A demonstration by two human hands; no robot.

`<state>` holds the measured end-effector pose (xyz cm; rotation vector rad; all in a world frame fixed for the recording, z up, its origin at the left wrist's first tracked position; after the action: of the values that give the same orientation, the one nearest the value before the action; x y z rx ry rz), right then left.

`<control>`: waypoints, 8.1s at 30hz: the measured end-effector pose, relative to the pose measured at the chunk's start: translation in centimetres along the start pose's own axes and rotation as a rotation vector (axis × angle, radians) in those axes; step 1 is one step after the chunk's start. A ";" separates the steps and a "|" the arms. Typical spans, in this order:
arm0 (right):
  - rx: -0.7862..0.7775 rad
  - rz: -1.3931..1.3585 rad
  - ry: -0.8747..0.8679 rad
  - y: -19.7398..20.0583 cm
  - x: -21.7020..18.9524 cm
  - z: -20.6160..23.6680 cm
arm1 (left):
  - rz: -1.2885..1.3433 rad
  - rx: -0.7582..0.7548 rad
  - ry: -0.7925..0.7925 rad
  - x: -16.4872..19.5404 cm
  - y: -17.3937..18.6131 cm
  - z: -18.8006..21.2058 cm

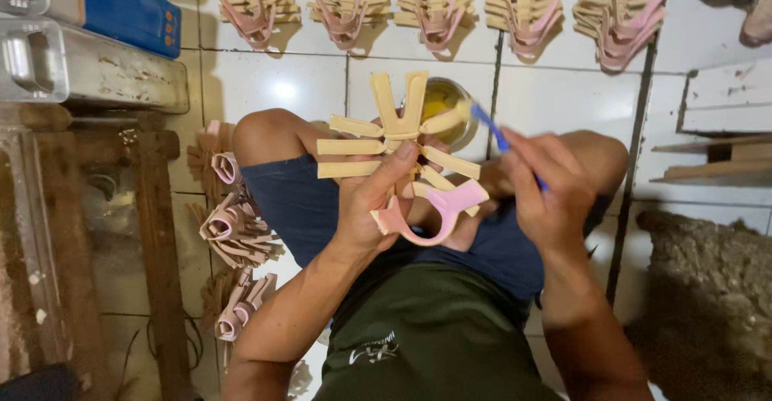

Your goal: The person sits on the floor and assembles small craft items by applying a yellow liquid from a metal bowl to wooden sticks attached to pink plastic bases using a toothbrush. They repeatedly dip the toothbrush into the bowl, brush the liquid onto the sticks, and place the finished items on the floor.

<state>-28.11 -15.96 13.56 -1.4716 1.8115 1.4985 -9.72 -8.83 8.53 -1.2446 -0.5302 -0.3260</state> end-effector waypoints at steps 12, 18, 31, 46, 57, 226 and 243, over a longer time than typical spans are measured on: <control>0.132 -0.272 -0.075 4.1 0.8 1.0 | 0.006 0.053 -0.020 0.6 -0.3 -0.8; -0.026 -0.103 -0.080 1.0 -1.2 0.3 | -0.078 0.009 -0.099 2.3 -1.6 -0.5; 0.229 -0.169 -0.332 3.2 3.0 0.6 | 0.214 0.063 0.123 0.8 -1.0 -0.3; -0.073 -0.149 -0.078 -0.2 -0.6 1.0 | -0.126 0.136 -0.010 0.9 0.4 -0.1; 0.075 0.129 0.006 1.5 -1.4 -0.1 | -0.057 0.107 0.002 0.6 0.3 0.1; -0.738 -0.589 0.124 -35.8 -16.4 5.5 | -0.822 1.158 -0.876 19.5 26.2 19.4; -0.817 -0.688 -0.104 -35.1 -13.1 4.4 | -1.621 1.193 -1.170 21.9 15.8 22.2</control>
<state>5.95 -2.03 5.04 -2.0102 0.4719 1.9211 12.15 18.11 12.74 0.5690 -2.2844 -0.4390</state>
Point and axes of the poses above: each hand's wrist, its own z-axis away from the middle knuckle, its own y-axis out of the back of the hand, x = y × z, the point moved 10 cm from there along -z, towards the middle knuckle, and after that the axes turned 3 degrees about x, right-handed, at the moved point
